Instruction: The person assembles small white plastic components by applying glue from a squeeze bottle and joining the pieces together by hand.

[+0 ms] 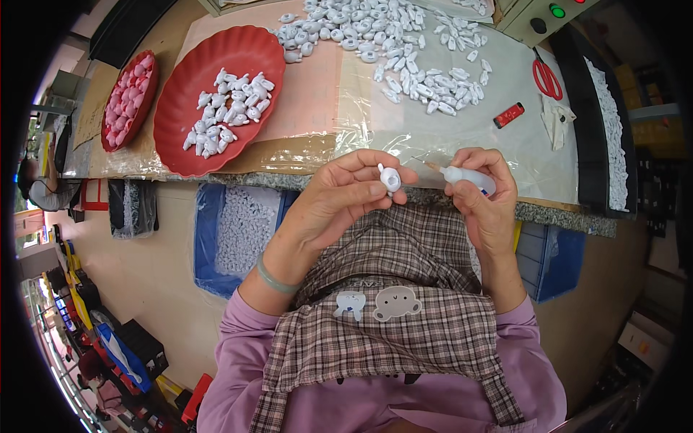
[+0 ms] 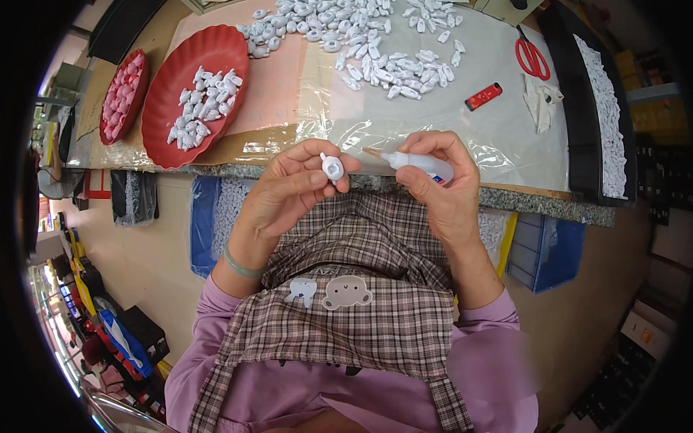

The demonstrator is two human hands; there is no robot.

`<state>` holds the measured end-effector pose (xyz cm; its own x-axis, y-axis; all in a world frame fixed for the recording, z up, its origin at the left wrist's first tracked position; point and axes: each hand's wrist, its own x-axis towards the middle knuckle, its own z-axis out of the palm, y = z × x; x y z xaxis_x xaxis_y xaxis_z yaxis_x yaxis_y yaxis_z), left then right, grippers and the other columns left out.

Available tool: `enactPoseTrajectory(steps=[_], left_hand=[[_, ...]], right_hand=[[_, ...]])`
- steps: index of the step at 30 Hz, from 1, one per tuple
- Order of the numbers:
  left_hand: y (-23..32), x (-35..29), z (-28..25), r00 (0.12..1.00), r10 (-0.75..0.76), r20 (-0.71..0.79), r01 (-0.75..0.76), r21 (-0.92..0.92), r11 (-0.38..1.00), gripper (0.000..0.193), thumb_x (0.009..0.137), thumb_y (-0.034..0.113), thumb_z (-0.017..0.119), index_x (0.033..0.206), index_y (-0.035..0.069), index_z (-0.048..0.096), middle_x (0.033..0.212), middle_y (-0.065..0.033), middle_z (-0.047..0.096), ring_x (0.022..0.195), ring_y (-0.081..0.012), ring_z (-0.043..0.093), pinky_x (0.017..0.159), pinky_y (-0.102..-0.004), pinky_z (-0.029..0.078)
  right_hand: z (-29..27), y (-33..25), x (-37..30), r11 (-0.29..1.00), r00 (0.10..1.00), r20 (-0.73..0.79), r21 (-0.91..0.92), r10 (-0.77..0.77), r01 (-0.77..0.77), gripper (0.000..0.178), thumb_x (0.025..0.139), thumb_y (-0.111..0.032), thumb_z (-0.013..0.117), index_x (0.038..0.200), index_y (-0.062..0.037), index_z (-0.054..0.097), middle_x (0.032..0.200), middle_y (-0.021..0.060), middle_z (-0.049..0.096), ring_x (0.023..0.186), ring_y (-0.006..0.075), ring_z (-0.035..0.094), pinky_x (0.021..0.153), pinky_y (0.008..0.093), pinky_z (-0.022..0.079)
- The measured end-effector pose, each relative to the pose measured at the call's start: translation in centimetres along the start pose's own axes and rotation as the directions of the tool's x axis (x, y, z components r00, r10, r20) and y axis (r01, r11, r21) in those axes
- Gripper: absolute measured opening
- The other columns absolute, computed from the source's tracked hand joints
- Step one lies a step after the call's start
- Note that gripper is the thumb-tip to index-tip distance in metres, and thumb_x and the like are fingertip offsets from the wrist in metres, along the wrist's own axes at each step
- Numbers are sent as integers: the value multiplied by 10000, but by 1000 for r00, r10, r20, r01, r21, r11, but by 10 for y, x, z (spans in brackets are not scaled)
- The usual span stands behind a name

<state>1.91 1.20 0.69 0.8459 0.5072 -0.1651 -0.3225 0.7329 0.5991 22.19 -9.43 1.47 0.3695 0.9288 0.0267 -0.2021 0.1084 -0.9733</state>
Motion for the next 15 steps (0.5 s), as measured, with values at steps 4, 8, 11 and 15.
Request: enactPoseTrajectory(steps=[4, 8, 11, 15], left_hand=[[-7, -3, -2, 1000, 16, 6, -16, -51, 999, 305, 870, 13, 603, 1171, -6, 558, 1100, -161, 624, 920, -187, 643, 797, -243, 540], [-10, -5, -7, 1000, 28, 7, -27, -61, 998, 328, 877, 31, 603, 1196, -22, 552, 1081, -160, 627, 905, -182, 645, 797, -243, 543], [-7, -8, 0, 999, -6, -39, 4, -55, 998, 348, 875, 56, 607, 1205, -37, 550, 1053, -156, 623, 887, -186, 643, 787, -247, 544], [-10, -11, 1, 992, -21, -128, 23, 16, 1000, 352, 873, 72, 611, 1196, -58, 557, 1018, -152, 628, 864, -190, 645, 772, -254, 548]], right_hand=[[2, -8, -1, 992, 997, 25, 105, 72, -74, 316, 795, -73, 709, 1039, -32, 511, 1020, 108, 546, 760, 105, 588, 566, 178, 450], [3, -8, -6, 999, 1000, 14, 49, 13, -13, 331, 812, -105, 708, 1065, -21, 510, 1016, 113, 567, 765, 106, 579, 584, 191, 454], [9, -7, -7, 991, 989, -72, -21, -130, 129, 397, 823, -162, 719, 1119, -5, 504, 996, 120, 600, 748, 104, 571, 575, 190, 444], [12, -12, -12, 971, 975, -50, -112, -218, 211, 450, 871, -192, 666, 1218, 20, 474, 975, 124, 629, 750, 98, 570, 619, 199, 458]])
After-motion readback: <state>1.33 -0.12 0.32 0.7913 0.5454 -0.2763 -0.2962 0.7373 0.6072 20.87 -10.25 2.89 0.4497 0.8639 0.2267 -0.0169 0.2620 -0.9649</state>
